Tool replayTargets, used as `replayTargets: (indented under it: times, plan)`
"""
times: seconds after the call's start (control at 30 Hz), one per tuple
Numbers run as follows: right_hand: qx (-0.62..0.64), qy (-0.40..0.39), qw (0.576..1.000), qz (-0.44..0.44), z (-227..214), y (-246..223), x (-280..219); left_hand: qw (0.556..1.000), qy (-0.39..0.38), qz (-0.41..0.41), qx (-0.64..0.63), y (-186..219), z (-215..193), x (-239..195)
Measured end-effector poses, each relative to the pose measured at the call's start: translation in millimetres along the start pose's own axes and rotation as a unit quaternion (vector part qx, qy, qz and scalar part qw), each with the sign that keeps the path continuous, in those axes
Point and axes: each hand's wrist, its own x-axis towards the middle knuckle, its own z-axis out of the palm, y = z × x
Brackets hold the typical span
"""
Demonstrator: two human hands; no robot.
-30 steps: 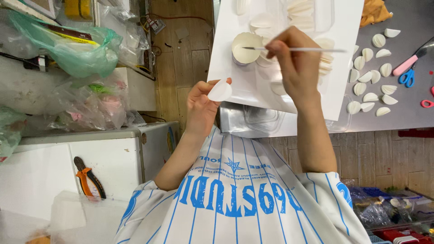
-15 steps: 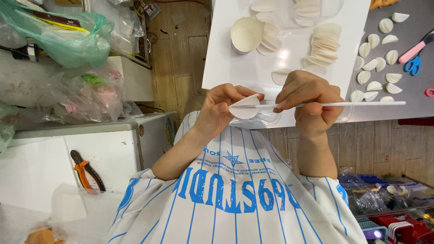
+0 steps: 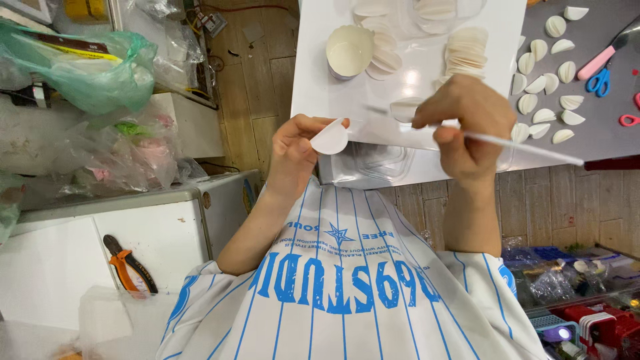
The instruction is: The person repeatedly picks up small white circular pieces, applies a liquid to their edges using a brush, and folds them in half to form semi-circular shapes. The shaped pieces are placed into a clear plastic container on the table.
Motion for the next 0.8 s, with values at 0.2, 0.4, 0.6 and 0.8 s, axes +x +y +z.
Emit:
replayTargets:
  times: [0.2, 0.4, 0.6, 0.8]
  plan:
    - [-0.138, -0.093, 0.985, 0.039, 37.2, 46.6, 21.6, 0.909, -0.074, 0.146, 0.384, 50.5, 18.8, 8.2]
    - [-0.094, -0.066, 0.992, 0.053, 30.1, 48.9, 19.4, 0.651, -0.185, 0.311, 0.667, 99.0, 29.5, 20.5]
    - [0.104, -0.082, 0.990, 0.051, 10.4, 6.1, -12.2, 0.584, -0.207, 0.310, 0.721, 108.2, 34.3, 25.5]
    - [0.057, -0.091, 0.991, 0.076, 13.6, -0.6, -28.8, 0.557, -0.232, 0.322, 0.729, 101.8, 42.1, 28.9]
